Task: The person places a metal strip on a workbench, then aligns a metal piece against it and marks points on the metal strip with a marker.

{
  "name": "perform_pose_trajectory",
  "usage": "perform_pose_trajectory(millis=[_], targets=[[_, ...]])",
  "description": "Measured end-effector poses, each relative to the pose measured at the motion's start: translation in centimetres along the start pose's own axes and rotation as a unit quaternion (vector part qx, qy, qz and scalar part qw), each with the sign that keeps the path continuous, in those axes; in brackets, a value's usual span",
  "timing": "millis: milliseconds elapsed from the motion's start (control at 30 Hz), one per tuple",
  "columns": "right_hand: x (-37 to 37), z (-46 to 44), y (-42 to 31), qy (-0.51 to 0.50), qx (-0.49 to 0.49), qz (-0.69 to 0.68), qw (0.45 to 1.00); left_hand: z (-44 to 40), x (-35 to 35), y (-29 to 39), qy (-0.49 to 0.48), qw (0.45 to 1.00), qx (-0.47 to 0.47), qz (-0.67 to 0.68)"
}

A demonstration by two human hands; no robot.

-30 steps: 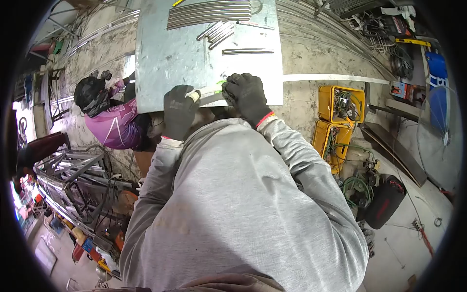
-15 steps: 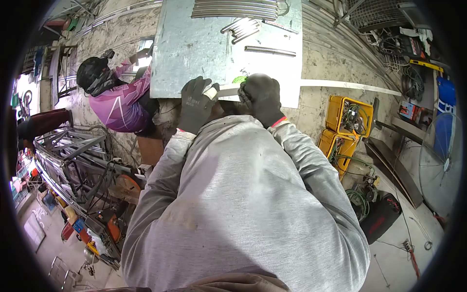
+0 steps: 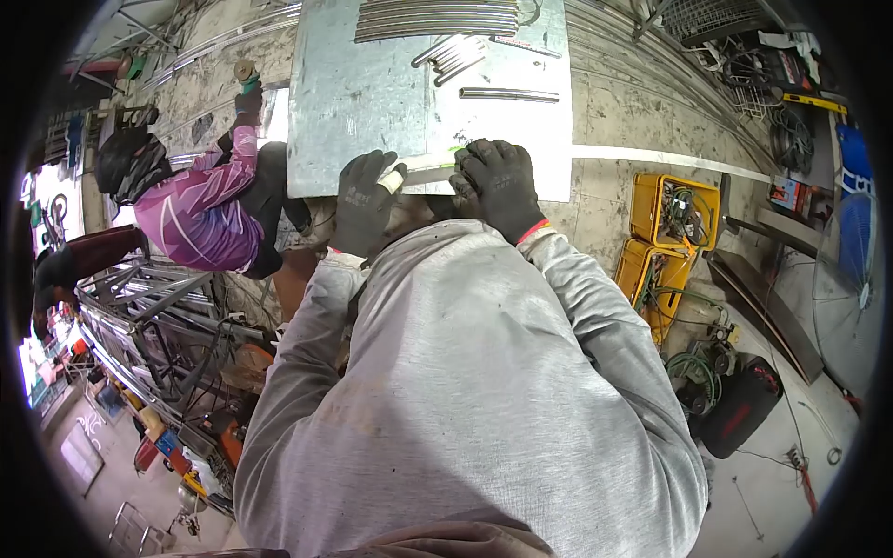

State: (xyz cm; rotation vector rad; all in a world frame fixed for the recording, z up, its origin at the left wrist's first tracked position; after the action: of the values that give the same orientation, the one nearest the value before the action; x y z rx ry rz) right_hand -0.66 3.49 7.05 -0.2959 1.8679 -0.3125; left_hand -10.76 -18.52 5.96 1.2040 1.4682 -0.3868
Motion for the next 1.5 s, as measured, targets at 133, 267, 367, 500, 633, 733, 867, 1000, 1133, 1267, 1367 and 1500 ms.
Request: perform_pose_trajectory(millis=[133,267,367,500,633,733,867,1000,1133,1267,1367,1500], targets=[[1.7,0.3,1.2,-0.086,0.048,-0.03,0.995,0.2,0.7,0.0,0.016,1.0,-0.01,0.01],[0.9,0.2,0.5,-0.038,0.013,-0.019,0.999,0.1,2.1,2.3,0.017,1.0,-0.008,-0.007],[0.5,-0.4,0.2,-0.017,0.006,-0.012,1.0,-0.9,2.5,3.3,0.01,0.999,0.024,0.044],[0.2,-0.6,-1.3,-0.001,-0.024,0.029,0.999,-1.1,2.8,3.3,0.009,0.999,0.01,0.035],[1.2,-1.4,-1.7,-0.011,-0.063,-0.005,0.998,-1.2,3.2,3.1,0.011,0.999,0.003,0.032],[2.3,-1.5,-1.6,0.003,-0.099,-0.054,0.994,-1.0,3.8,3.1,0.016,1.0,0.005,0.013],[2.6,-1.3,-1.1,-0.019,-0.086,-0.065,0.994,-0.8,3.9,3.1,0.01,0.999,-0.01,0.049],[2.9,-1.2,-0.6,-0.031,-0.079,-0.068,0.994,-1.1,3.9,3.1,0.011,0.998,-0.024,0.055],[2.8,-1.1,-0.5,-0.048,-0.073,-0.065,0.994,-1.1,3.6,3.0,0.002,0.998,-0.019,0.066],[2.2,-1.3,-0.8,-0.039,-0.069,-0.075,0.994,-1.0,3.3,2.8,-0.005,0.997,-0.021,0.074],[2.2,-1.3,-0.8,-0.02,-0.072,-0.075,0.994,-1.0,3.2,2.7,-0.005,0.997,-0.013,0.072],[2.8,-1.3,-0.4,-0.021,-0.07,-0.081,0.994,-1.2,3.5,2.4,0.003,0.998,-0.012,0.066]])
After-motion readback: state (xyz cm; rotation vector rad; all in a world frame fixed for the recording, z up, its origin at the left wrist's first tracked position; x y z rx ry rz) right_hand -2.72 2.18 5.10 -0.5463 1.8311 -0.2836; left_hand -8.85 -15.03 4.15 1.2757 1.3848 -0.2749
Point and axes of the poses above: each hand's wrist, its own z-axis away from the middle knuckle, its own x-axis out of the palm, y = z × x, the point moved 6 cm from there along -z, towards the middle knuckle, and after that the axes turned 2 degrees about z, right-handed, at the moved point
